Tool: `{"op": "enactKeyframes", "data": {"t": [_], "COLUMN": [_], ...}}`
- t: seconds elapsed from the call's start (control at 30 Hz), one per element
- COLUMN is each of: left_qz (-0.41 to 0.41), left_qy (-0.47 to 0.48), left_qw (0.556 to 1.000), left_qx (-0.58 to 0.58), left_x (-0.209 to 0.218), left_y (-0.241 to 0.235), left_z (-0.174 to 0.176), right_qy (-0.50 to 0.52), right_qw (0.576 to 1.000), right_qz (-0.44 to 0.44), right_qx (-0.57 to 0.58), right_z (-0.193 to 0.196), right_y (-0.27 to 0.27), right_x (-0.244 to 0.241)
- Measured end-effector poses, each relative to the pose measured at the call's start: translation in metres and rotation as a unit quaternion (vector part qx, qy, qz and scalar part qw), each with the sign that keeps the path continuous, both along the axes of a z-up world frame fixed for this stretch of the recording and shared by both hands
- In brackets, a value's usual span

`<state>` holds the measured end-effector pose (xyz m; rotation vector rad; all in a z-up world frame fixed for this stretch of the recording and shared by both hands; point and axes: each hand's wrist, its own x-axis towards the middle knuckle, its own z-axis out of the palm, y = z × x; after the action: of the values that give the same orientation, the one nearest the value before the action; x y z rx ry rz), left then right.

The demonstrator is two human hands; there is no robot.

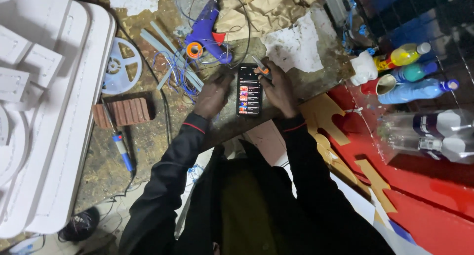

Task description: Stripping insulation from electrical wires using a wire stripper tool on a fabrication workbench.

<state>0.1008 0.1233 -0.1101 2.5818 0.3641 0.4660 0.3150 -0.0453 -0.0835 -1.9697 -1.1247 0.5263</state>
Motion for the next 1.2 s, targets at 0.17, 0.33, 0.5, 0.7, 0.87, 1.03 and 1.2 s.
{"op": "enactKeyframes", "data": {"t": [0.17, 0.33, 0.5, 0.7, 0.87, 1.03, 1.2], "left_qz": [0.081, 0.117, 0.067, 0.041, 0.051, 0.130, 0.168], "left_qy": [-0.028, -0.055, -0.083, -0.077, -0.079, -0.027, -0.046], "left_qw": [0.996, 0.991, 0.994, 0.996, 0.993, 0.988, 0.983], "left_qx": [0.035, 0.019, 0.017, 0.012, 0.070, 0.083, 0.053], "left_x": [-0.016, -0.012, 0.011, 0.017, 0.017, -0.001, -0.021], "left_y": [0.000, -0.014, -0.025, -0.035, -0.023, -0.010, -0.009], "left_z": [-0.018, -0.035, -0.038, -0.020, -0.040, -0.052, -0.019], "right_qy": [0.005, -0.016, -0.001, -0.007, 0.002, -0.006, -0.005], "right_qw": [0.999, 0.996, 0.995, 0.997, 0.997, 0.996, 0.994], "right_qz": [0.040, 0.089, 0.096, 0.080, 0.076, 0.093, 0.104], "right_qx": [0.009, 0.023, 0.028, -0.009, 0.008, 0.015, 0.025], "right_z": [0.010, 0.006, 0.006, 0.011, 0.013, 0.015, 0.029], "right_y": [0.015, 0.021, 0.013, 0.004, 0.001, 0.002, 0.006], "right_x": [-0.006, -0.007, -0.005, 0.000, 0.002, -0.002, -0.016]}}
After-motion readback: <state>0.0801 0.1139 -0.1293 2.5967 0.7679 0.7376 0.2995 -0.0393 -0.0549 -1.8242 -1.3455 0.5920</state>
